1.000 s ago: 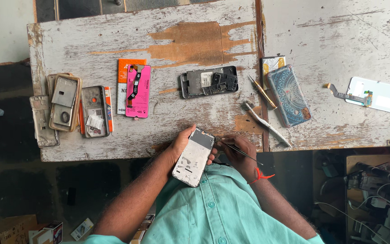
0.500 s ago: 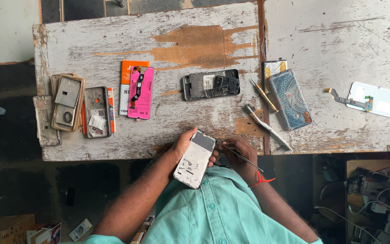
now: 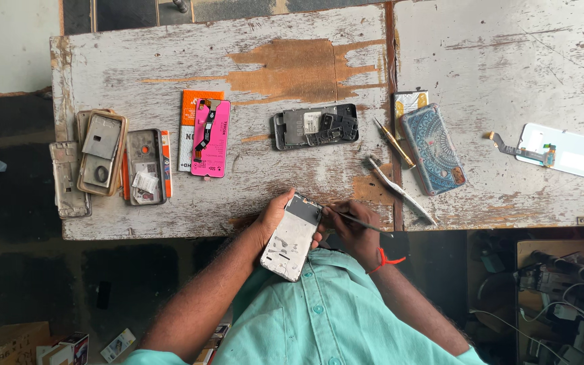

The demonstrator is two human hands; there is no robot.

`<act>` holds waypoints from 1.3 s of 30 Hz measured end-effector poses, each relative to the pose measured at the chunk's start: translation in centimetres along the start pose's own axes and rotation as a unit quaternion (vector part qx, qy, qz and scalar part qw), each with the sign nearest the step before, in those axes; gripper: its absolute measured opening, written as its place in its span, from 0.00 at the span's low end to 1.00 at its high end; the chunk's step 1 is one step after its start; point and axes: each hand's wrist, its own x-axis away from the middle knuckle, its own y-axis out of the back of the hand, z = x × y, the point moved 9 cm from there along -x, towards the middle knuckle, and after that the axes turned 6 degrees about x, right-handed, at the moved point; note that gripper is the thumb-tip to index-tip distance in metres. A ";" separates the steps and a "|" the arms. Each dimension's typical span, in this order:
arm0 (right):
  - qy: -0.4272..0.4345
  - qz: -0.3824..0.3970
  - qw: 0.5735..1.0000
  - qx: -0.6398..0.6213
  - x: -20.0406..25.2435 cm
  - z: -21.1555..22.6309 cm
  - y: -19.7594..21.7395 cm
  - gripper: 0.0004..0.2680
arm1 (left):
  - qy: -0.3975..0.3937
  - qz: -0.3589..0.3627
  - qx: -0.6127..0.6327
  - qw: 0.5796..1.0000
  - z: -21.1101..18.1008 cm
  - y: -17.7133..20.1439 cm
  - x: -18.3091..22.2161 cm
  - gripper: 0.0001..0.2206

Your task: The person uses a tool to pry open a mobile phone, removes the back cover and internal components, and handles a replacement screen panel.

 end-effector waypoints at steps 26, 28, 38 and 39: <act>0.017 0.009 0.999 -0.044 0.6 -0.8 0.8 0.03 | 0.007 0.000 0.006 1.000 0.3 0.4 -0.4 0.41; -0.045 -0.003 0.987 -0.152 0.5 -2.9 1.2 0.04 | 0.005 -0.001 0.003 1.000 0.0 0.1 -0.4 0.41; 0.115 -0.011 0.993 0.035 2.2 1.7 2.9 0.08 | 0.062 0.000 -0.076 0.995 0.2 -0.1 -0.1 0.42; 0.146 -0.009 0.988 0.045 2.3 2.5 2.8 0.09 | 0.066 -0.002 -0.093 0.994 0.3 -0.1 0.0 0.42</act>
